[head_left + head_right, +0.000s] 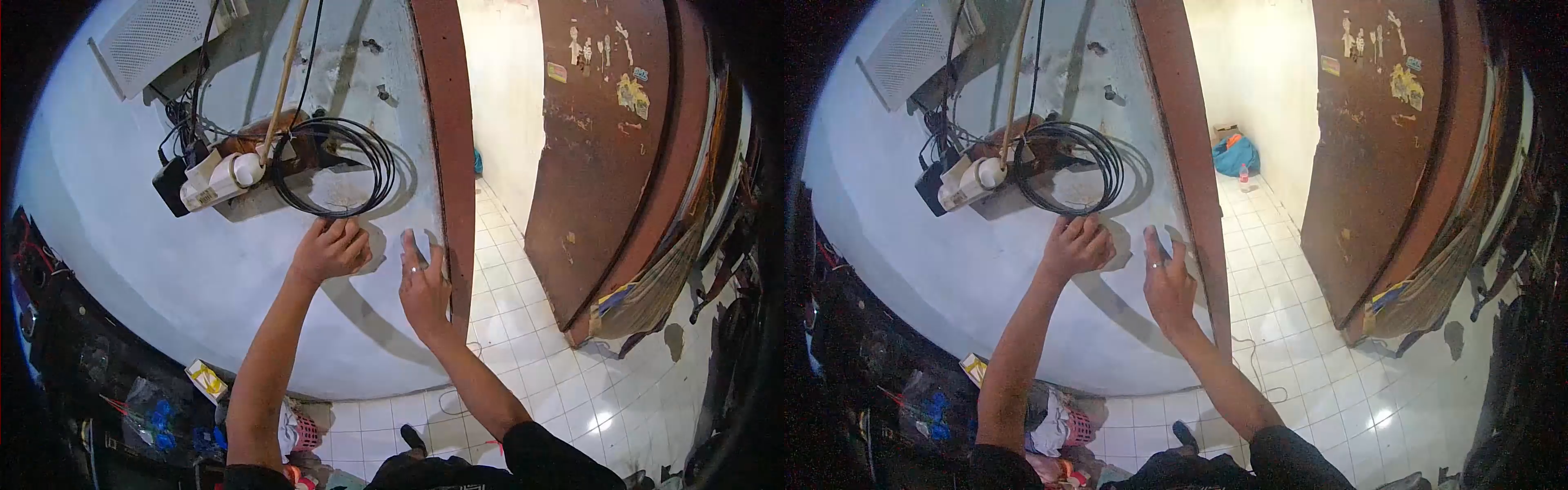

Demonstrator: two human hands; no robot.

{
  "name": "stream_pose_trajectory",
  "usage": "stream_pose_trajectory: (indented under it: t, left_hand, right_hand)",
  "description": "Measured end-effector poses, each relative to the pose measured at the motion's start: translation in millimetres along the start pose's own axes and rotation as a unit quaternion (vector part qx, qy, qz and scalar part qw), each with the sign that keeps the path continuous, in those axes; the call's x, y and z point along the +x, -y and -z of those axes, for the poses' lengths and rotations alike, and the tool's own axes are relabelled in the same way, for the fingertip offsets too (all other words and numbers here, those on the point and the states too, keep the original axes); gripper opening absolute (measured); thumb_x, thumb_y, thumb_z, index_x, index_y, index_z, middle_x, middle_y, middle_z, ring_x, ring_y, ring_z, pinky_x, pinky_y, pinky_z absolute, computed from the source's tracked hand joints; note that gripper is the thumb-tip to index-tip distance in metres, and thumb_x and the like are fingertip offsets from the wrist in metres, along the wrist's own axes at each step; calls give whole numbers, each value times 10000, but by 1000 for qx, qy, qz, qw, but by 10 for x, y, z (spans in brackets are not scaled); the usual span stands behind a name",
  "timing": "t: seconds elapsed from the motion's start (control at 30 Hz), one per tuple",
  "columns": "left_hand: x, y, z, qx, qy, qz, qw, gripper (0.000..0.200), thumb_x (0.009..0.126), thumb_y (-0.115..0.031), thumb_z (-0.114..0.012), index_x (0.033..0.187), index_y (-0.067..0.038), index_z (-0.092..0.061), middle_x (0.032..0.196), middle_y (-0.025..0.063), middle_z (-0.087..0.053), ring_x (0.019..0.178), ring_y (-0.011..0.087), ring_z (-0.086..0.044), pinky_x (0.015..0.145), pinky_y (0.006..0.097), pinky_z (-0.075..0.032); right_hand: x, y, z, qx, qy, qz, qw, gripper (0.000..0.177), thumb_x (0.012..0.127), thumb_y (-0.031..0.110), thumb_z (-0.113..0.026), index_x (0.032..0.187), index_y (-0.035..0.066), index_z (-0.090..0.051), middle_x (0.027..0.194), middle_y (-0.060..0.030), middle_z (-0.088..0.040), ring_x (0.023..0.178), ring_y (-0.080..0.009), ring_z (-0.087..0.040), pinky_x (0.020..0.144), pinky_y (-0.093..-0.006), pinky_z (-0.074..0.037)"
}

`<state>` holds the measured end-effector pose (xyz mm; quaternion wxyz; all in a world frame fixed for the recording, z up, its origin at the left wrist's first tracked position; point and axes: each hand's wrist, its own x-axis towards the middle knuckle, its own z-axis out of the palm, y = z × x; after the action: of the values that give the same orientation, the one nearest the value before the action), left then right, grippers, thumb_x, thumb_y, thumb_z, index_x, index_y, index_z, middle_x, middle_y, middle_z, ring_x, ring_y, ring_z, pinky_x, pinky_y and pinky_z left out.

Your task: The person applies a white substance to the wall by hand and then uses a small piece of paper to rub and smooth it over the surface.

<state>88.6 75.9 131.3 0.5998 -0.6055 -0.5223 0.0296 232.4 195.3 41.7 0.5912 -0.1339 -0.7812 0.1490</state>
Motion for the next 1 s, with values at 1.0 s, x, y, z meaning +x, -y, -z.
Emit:
stream_pose_trajectory:
  t: [1.0]
  left_hand:
    - [33, 11, 3, 10, -3, -2, 1000, 167, 740, -310, -664, 757, -160, -592, 909, 14, -587, 906, 169, -522, 719, 358, -428]
  right_hand:
    - [-187, -240, 12, 50, 44, 12, 998, 558, 886, 20, -609, 1410, 160, -479, 1153, -232, -540, 839, -387, -657, 602, -422, -560]
